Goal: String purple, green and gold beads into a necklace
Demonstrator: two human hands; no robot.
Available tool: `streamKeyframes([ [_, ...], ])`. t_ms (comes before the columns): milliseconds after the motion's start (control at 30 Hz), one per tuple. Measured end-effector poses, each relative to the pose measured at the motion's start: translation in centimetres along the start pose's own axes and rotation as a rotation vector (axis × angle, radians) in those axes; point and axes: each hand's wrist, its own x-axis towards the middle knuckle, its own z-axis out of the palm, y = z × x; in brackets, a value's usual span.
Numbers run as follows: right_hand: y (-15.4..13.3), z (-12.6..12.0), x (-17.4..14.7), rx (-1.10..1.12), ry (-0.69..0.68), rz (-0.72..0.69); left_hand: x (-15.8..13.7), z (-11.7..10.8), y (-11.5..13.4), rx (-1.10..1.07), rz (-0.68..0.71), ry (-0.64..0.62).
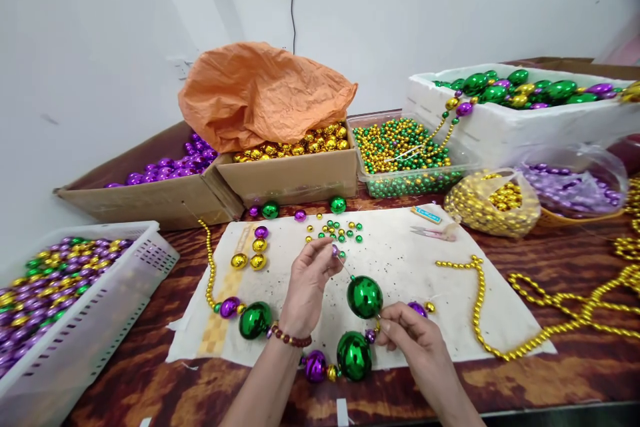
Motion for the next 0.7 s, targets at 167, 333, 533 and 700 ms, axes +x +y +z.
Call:
streamKeyframes([
  [167,-0.4,0.8,1.4,0.048,0.008,-0.013,-0.3,2.1,-0.8,0.067,0.012,-0.039],
  [333,-0.7,1.3,3.0,0.098,0.02,0.004,1.5,4.2,-1.3,-0.029,0.038,-0.029],
  [533,-1.0,1.1,4.3,0.282,0.184,0.062,4.3,6.9,-3.1,0.026,0.003,-0.1],
  [700,-1.5,-1.3,5.3,0.282,0.148,0.045,6.2,8.6,-4.5,0.011,-0.014,-0.095],
])
